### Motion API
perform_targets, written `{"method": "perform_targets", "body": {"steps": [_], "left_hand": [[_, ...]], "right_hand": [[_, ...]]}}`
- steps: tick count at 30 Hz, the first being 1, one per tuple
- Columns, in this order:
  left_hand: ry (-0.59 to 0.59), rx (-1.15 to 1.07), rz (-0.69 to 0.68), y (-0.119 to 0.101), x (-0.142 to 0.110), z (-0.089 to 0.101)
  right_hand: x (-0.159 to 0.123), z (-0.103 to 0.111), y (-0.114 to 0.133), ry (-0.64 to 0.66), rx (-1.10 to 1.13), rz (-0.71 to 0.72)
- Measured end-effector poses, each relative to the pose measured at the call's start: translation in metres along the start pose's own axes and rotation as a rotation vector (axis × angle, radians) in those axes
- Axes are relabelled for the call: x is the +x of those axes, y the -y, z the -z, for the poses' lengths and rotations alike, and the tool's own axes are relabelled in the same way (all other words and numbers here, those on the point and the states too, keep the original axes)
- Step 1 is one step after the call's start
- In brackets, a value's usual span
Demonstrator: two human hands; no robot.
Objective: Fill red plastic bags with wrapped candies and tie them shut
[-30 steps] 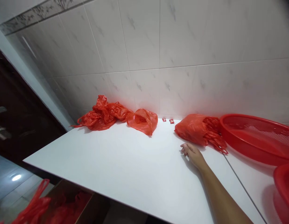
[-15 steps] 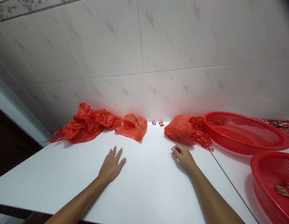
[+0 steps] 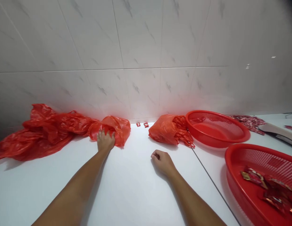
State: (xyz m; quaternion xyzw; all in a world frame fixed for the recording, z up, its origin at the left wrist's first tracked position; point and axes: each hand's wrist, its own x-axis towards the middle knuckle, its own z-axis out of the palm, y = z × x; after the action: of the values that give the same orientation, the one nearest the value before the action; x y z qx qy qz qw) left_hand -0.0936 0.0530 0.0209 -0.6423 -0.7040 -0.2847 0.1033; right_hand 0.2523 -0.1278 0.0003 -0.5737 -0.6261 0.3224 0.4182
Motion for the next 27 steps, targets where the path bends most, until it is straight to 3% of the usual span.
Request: {"method": "perform_targets", "body": {"steps": [6,11,20,27], "left_hand": [[0.037,-0.027,-0.032,0.012,0.035,-0.022],[0.057,0.026,-0.004,0.019,0.041,-0.033],[0.0,0.051,-0.003,0.016,0.037,-0.027],[-0.125,0.023,-0.016,0.001,0.022,-0.006]], "right_hand": [[0.013,-0.001,-0.006,0.005,-0.077,-0.027],[0.018,0.0,-0.005,0.007,-0.13,-0.062],[0.01,0.006,-0.002,0.057,-0.051,-0.056],[0.016,0.004,-0.007,0.019,-0.049,-0.04]]}}
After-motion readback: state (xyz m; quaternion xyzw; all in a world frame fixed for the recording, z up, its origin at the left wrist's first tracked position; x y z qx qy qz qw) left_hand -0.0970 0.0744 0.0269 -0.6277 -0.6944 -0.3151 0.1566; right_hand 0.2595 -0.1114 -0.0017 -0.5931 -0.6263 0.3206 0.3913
